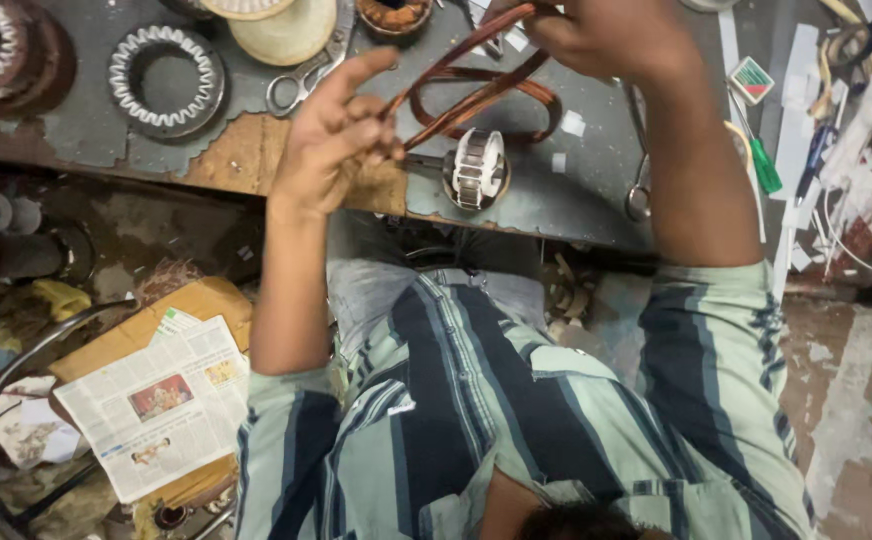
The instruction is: The person winds copper wire around a motor stator, inserting small white paper spacers between the windings. They use scissors to cut the paper spacers to size and continue wrapping the wire around the stator core.
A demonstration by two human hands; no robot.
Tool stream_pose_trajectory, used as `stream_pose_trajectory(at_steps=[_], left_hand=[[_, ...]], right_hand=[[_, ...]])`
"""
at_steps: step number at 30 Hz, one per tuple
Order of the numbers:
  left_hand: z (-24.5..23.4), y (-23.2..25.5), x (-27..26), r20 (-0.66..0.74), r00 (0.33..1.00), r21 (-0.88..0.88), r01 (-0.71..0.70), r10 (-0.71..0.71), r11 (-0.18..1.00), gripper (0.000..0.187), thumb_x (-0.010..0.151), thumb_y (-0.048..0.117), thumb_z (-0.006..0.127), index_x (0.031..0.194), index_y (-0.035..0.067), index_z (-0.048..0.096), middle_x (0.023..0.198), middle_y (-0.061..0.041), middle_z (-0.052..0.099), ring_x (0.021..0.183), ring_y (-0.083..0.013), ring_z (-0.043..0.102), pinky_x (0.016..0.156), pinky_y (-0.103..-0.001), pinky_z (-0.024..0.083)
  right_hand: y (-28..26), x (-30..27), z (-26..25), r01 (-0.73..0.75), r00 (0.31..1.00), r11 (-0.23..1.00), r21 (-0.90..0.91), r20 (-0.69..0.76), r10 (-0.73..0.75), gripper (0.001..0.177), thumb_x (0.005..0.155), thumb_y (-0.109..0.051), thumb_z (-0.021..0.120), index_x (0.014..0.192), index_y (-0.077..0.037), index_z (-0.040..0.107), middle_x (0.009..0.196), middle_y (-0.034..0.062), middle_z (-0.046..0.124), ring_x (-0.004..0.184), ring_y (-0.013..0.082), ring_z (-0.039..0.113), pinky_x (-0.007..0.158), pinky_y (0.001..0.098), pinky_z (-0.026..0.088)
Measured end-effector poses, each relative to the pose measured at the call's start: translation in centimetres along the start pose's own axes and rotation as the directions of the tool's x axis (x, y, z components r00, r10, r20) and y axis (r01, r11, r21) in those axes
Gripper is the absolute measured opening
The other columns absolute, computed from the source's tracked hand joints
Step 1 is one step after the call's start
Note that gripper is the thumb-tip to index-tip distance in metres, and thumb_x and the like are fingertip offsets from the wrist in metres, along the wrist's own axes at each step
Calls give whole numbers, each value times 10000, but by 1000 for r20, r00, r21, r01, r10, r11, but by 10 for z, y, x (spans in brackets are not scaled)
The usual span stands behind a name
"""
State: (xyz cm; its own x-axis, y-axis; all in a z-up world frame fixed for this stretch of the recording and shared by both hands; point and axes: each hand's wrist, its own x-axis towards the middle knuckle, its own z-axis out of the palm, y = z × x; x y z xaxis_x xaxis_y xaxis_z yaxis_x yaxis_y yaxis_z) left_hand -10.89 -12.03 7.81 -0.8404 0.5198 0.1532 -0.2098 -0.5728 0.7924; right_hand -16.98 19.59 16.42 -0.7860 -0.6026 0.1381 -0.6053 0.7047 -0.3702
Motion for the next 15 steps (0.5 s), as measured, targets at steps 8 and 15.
stream_pose_trajectory(at_steps=[8,15], left_hand=[[-28,-67,-7,-49,995,-472,-99,86,876,605,1008,78,682,1553,73,419,831,-17,579,582,-46,478,553,-204,422],[-32,-53,1,-251,955,178,-112,155,978,567,1055,51,672,1553,45,401,1261,-112,669,1101,-159,634,977,-317,534]], right_hand=[[18,-8,39,-163,970,172,972,126,208,76,1130,-72,669,1078,-18,677,810,31,633,693,92,559,651,283,432],[40,-6,67,-42,879,16,999,29,476,192,1090,-95,750,990,-93,586,774,-18,539,684,92,499,611,285,367]])
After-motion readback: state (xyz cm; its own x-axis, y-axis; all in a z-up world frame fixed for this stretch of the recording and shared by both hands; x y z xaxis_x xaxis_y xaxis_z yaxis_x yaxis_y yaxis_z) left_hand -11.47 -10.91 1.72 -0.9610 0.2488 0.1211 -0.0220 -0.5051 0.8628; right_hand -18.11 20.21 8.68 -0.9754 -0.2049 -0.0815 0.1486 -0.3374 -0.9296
